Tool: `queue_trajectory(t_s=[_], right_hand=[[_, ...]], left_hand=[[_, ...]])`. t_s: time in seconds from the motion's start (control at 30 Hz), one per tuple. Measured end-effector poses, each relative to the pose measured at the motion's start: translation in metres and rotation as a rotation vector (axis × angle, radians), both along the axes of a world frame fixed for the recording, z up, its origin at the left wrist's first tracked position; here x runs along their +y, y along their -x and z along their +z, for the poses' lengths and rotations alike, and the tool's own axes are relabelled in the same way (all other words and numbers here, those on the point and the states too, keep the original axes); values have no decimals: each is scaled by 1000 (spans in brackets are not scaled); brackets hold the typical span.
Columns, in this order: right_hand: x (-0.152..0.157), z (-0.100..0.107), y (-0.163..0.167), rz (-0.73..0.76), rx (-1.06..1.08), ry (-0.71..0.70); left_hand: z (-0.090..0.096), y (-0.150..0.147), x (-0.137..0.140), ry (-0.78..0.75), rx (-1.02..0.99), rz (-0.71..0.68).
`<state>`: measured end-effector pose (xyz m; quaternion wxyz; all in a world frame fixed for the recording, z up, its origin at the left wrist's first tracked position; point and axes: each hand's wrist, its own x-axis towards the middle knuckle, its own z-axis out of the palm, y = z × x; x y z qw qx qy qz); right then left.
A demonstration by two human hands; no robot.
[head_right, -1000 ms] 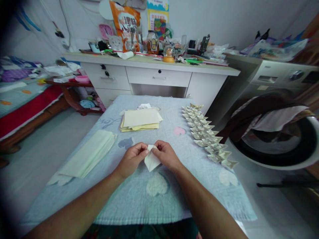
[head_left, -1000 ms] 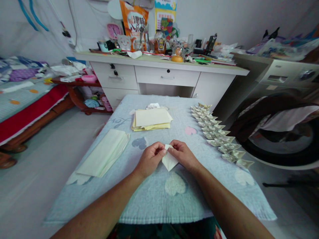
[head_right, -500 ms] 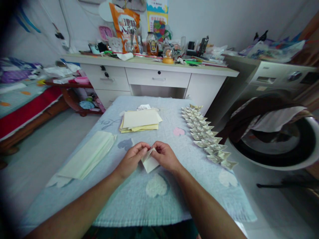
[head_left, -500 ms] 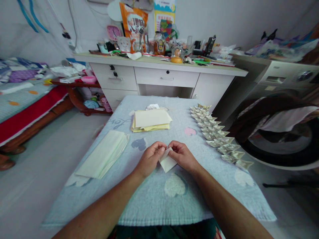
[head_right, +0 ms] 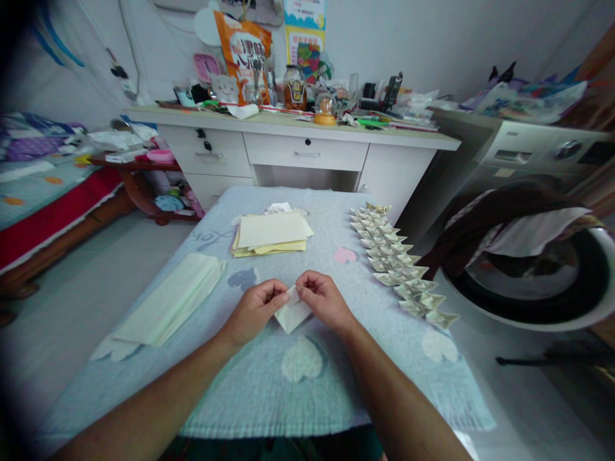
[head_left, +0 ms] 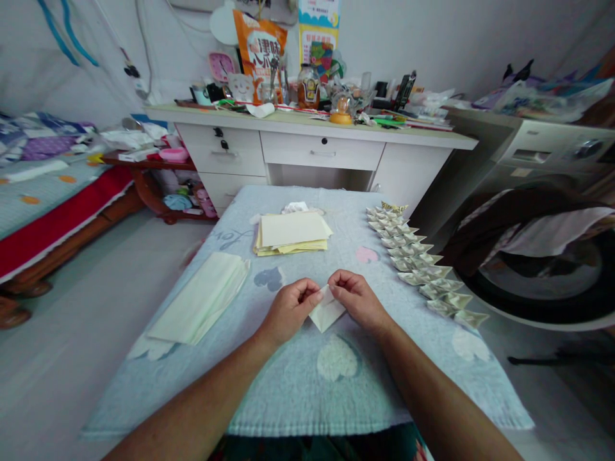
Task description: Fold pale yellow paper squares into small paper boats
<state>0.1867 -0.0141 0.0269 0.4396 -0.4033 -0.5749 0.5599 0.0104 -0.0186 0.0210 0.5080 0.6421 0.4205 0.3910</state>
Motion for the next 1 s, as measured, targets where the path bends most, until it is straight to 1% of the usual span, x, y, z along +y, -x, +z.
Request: queue_trajectory(t_s=[0.17,0.37,0.5,0.57,0.63,0.8,0.87,1.0], right_hand=[[-2,4,1,5,-7,-17],[-4,4,3,108,30,39],[-2,2,2,37,34,31],[-1,2,1,1,53,21],[-1,2,0,-14,64,21],[-2,2,0,42,78,19],[-3,2,0,62,68,-3],[-2,4,-2,54,26,-68]], left_hand=[[1,-1,-2,-35,40,19],[-1,1,-2,-60,40,40],[1,4,0,-11,-15,-21],[1,6,1,7,-4,-45],[0,7,2,6,29,-32],[-4,8,3,-61,97,43],[-4,8,3,-110,117,51],[-1,9,2,-185,140,47]])
